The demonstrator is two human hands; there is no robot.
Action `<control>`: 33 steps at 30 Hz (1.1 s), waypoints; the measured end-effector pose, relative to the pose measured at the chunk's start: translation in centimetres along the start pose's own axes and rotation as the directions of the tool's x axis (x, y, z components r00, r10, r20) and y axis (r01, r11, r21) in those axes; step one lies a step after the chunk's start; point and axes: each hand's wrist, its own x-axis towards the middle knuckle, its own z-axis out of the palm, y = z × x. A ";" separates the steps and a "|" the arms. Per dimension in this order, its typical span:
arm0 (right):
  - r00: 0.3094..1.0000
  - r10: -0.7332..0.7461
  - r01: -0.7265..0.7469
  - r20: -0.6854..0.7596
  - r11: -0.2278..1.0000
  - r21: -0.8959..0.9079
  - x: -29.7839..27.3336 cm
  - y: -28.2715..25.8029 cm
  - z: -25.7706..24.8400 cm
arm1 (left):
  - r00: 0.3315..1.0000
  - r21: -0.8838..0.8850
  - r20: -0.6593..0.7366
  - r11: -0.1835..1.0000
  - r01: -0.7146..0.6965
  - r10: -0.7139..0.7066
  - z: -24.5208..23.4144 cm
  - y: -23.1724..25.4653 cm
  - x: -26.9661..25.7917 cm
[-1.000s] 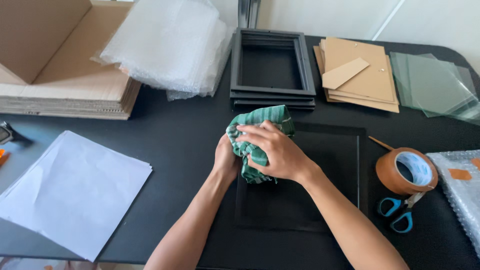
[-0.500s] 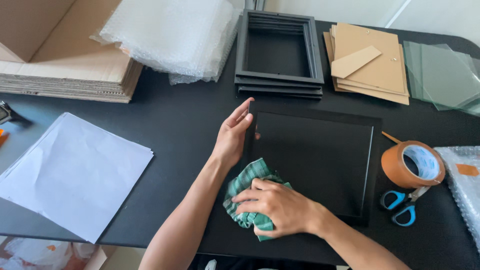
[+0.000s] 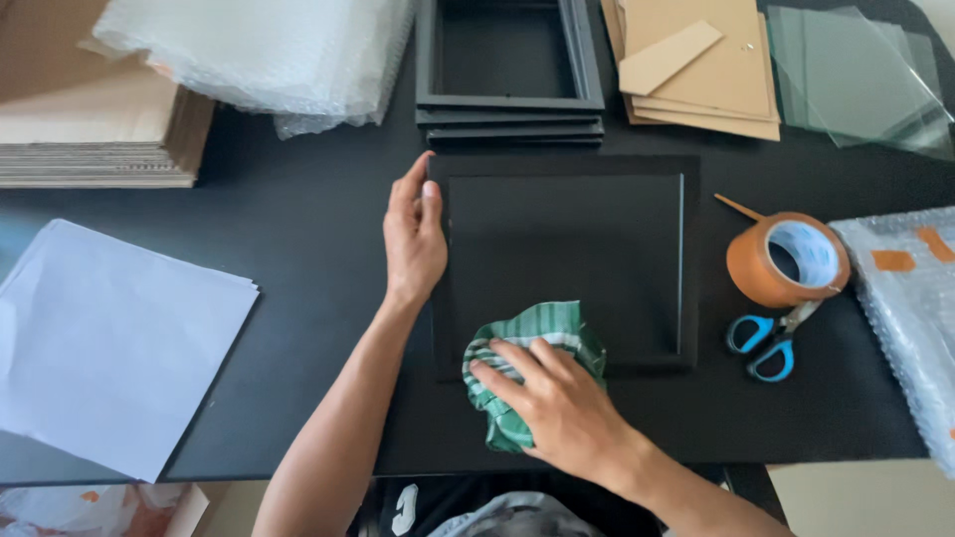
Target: The person cleans a picture frame and a sheet of glass with a cloth, places the glass into the frame, puts a piece of paper and a backing board into the frame, and secures the backing board by hand.
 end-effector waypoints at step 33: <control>0.778 0.436 -0.512 -0.452 0.857 -0.056 -4.6 13.2 -4.3 | 0.988 0.412 0.153 0.909 -0.066 0.002 -0.7 -1.4 0.2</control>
